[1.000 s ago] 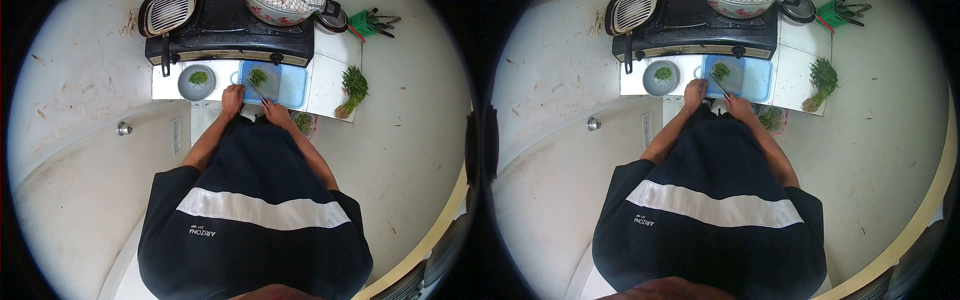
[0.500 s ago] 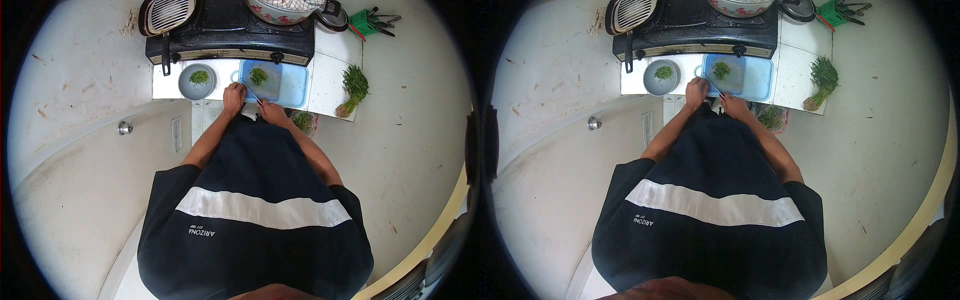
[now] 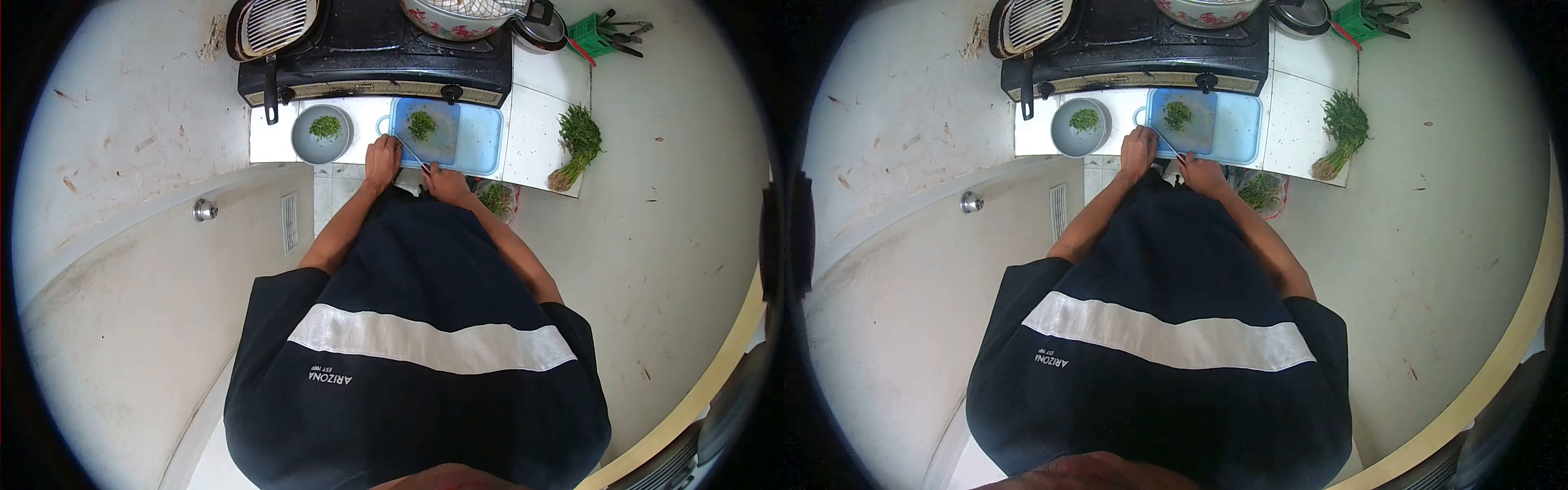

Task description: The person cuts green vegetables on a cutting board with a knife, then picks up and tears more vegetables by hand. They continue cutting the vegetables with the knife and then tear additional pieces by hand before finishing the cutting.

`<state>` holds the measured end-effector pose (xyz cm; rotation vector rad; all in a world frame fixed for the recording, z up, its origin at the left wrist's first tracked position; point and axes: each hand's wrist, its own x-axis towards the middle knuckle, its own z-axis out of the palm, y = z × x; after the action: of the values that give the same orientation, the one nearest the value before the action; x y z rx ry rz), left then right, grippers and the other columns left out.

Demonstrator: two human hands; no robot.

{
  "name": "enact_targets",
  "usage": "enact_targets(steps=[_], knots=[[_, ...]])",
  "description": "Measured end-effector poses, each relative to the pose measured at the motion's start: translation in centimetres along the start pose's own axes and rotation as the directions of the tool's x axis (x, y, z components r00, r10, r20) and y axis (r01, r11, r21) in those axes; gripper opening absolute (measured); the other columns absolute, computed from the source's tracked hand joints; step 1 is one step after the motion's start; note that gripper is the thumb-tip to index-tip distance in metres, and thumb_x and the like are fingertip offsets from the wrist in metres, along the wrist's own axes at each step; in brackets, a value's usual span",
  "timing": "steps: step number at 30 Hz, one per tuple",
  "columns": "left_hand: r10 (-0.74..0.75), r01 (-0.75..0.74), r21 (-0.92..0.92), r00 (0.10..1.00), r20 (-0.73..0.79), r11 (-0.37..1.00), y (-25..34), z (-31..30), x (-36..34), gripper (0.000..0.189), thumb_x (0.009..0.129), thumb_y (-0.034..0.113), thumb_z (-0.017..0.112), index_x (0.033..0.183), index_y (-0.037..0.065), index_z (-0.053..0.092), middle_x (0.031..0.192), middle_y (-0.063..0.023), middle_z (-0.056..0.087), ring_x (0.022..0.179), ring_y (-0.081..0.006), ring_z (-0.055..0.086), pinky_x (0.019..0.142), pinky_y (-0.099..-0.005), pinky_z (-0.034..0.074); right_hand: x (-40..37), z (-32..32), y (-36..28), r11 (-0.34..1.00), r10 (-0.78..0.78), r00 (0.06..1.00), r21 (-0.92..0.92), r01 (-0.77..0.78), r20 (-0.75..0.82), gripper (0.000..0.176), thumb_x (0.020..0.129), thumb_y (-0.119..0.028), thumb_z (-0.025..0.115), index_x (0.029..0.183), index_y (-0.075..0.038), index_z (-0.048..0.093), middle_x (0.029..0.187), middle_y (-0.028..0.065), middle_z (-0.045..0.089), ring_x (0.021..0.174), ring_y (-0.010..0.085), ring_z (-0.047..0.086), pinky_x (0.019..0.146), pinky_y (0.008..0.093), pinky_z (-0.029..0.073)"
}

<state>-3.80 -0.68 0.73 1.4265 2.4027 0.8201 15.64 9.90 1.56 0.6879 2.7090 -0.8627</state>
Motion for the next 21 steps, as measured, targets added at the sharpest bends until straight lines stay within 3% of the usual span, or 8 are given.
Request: enact_targets(steps=[13,15,18,21], knots=[[0.033,-0.031,0.024,0.997,-0.071,0.999,0.2,-0.1,0.9,0.007,0.093,0.009,0.066,0.098,0.004,0.068,0.095,-0.0117,0.065,0.092,-0.0331,0.063,0.078,-0.0469,0.047,1.1,-1.0,0.5,0.996,0.081,0.996,0.04,-0.079,-0.045,0.044,0.106,-0.04,0.047,0.11,0.002,0.055,0.074,0.0253,0.07,0.072,0.0479,0.07,0.068,0.058,0.057],[0.029,-0.032,-0.096,0.999,-0.035,0.995,0.5,0.2,1.6,0.006,0.093,0.009,0.067,0.097,0.006,0.07,0.095,-0.0107,0.065,0.094,-0.0329,0.063,0.079,-0.0464,0.047,0.9,-1.4,0.6,0.989,0.137,0.99,0.06,-0.135,-0.04,0.045,0.107,-0.042,0.047,0.111,0.002,0.055,0.075,0.0265,0.07,0.072,0.049,0.069,0.068,0.0586,0.056],[0.049,-0.05,-0.075,0.999,-0.018,0.996,1.1,0.5,1.8,0.005,0.089,0.006,0.07,0.094,0.005,0.071,0.094,-0.0139,0.069,0.092,-0.0371,0.066,0.079,-0.0487,0.053,0.5,-1.6,0.7,0.986,0.138,0.989,0.097,-0.132,-0.059,0.045,0.107,-0.043,0.048,0.112,0.001,0.056,0.075,0.028,0.069,0.072,0.05,0.069,0.068,0.0591,0.056],[0.056,-0.059,-0.063,0.997,-0.049,0.996,0.9,0.8,1.7,0.009,0.087,0.006,0.07,0.096,0.008,0.072,0.093,-0.0102,0.067,0.09,-0.0342,0.064,0.078,-0.0468,0.049,0.2,-1.2,1.1,0.986,0.082,0.994,0.15,-0.07,-0.072,0.044,0.106,-0.042,0.05,0.111,0.001,0.057,0.075,0.0284,0.068,0.072,0.0508,0.068,0.068,0.0595,0.055]])
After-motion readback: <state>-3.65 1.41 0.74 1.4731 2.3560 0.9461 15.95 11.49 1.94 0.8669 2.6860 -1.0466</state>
